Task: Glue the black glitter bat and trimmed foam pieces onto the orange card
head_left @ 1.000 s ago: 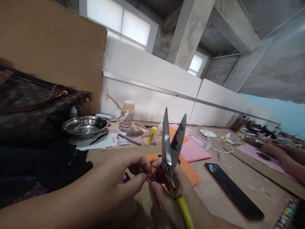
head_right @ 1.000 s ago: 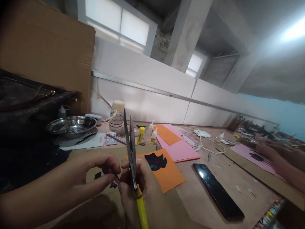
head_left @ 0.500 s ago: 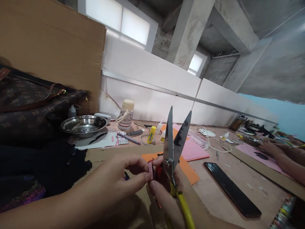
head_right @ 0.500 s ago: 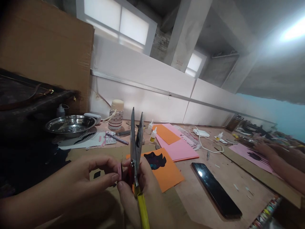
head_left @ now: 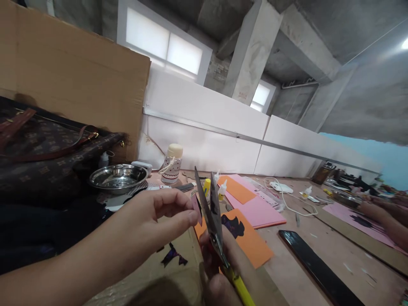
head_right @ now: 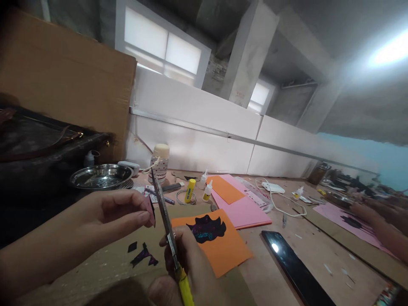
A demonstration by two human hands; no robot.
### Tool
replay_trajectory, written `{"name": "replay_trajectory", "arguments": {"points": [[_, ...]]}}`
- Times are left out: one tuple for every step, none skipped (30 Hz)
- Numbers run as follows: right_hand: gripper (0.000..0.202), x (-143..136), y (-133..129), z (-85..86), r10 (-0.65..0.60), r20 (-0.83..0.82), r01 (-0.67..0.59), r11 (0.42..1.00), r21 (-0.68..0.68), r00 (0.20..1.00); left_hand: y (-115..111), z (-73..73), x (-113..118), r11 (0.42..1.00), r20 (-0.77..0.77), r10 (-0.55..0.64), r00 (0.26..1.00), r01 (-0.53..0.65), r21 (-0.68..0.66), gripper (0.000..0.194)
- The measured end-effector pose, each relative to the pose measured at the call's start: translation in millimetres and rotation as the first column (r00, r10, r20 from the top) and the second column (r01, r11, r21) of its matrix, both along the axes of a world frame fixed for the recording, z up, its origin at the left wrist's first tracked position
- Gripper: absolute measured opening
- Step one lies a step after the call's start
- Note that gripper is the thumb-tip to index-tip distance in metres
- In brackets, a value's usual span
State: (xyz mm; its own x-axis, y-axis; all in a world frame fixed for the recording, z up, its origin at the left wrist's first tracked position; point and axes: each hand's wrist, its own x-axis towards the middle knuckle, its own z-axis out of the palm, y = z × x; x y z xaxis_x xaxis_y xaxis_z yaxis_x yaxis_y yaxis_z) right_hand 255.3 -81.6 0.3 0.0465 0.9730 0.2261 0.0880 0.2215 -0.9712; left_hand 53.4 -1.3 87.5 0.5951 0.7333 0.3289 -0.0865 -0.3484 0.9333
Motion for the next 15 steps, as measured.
{"name": "replay_trajectory", "arguments": {"points": [[0.055,-0.4,0.1,-0.3,-0.006,-0.021,0.005,1.000,-0.031,1.000,0.4,-0.9,-0.1,1.000,0.010,-0.004,1.000,0.004,-0.006,0.028],[0.056,-0.7,-0.2,-0.6,-0.012,-0.039,0.010,0.998,-0.055,0.999,0.8,-1.6,0.1,1.000,0.009,-0.009,1.000,0.009,-0.009,0.028],[0.058,-0.8,-0.7,-0.7,-0.017,-0.052,0.013,0.997,-0.071,0.999,1.2,-2.1,0.3,1.000,0.009,-0.011,1.000,0.011,-0.013,0.028],[0.058,-0.6,-1.5,-0.7,-0.023,-0.056,0.018,0.997,-0.074,0.998,1.6,-2.4,0.5,1.000,0.010,-0.014,1.000,0.014,-0.013,0.028],[0.058,0.0,-2.3,-0.4,-0.031,-0.052,0.027,0.997,-0.070,0.998,2.1,-2.5,0.6,1.000,0.011,-0.017,1.000,0.017,-0.011,0.028],[0.057,0.9,-3.1,0.2,-0.040,-0.040,0.037,0.998,-0.058,0.998,2.7,-2.6,0.5,1.000,0.014,-0.013,1.000,0.013,-0.008,0.028],[0.055,2.1,-4.1,1.0,-0.045,-0.017,0.044,0.998,-0.041,0.999,3.3,-2.7,0.3,1.000,0.018,-0.010,1.000,0.010,-0.004,0.027],[0.052,3.5,-5.1,1.9,-0.046,0.011,0.046,0.999,-0.020,0.999,4.0,-2.9,-0.1,1.000,0.020,-0.005,1.000,0.005,0.002,0.026],[0.049,4.9,-6.2,2.9,-0.041,0.041,0.041,0.999,0.002,0.998,4.6,-3.1,-0.6,1.000,0.017,-0.004,1.000,0.004,0.010,0.026],[0.047,6.2,-7.3,3.7,-0.033,0.072,0.031,0.999,0.022,0.997,5.0,-3.3,-1.1,1.000,0.009,-0.001,1.000,0.001,0.014,0.026],[0.044,7.0,-8.6,4.2,-0.023,0.097,0.019,0.999,0.036,0.995,5.2,-3.5,-1.5,1.000,0.001,0.003,1.000,-0.003,0.015,0.026],[0.042,7.5,-9.8,4.2,-0.017,0.115,0.011,0.999,0.046,0.993,5.1,-3.4,-1.8,1.000,-0.007,0.007,1.000,-0.007,0.015,0.026],[0.041,7.5,-10.9,3.8,-0.016,0.127,0.010,0.999,0.054,0.992,4.7,-3.2,-1.9,1.000,-0.016,0.010,1.000,-0.010,0.018,0.025],[0.038,7.1,-11.8,2.9,-0.021,0.137,0.012,0.998,0.060,0.990,4.1,-2.7,-2.0,1.000,-0.019,0.019,1.000,-0.018,0.022,0.025],[0.036,6.4,-12.4,1.5,-0.028,0.147,0.018,0.997,0.070,0.989,3.3,-2.0,-1.9,0.999,-0.019,0.026,0.999,-0.025,0.027,0.025]]}}
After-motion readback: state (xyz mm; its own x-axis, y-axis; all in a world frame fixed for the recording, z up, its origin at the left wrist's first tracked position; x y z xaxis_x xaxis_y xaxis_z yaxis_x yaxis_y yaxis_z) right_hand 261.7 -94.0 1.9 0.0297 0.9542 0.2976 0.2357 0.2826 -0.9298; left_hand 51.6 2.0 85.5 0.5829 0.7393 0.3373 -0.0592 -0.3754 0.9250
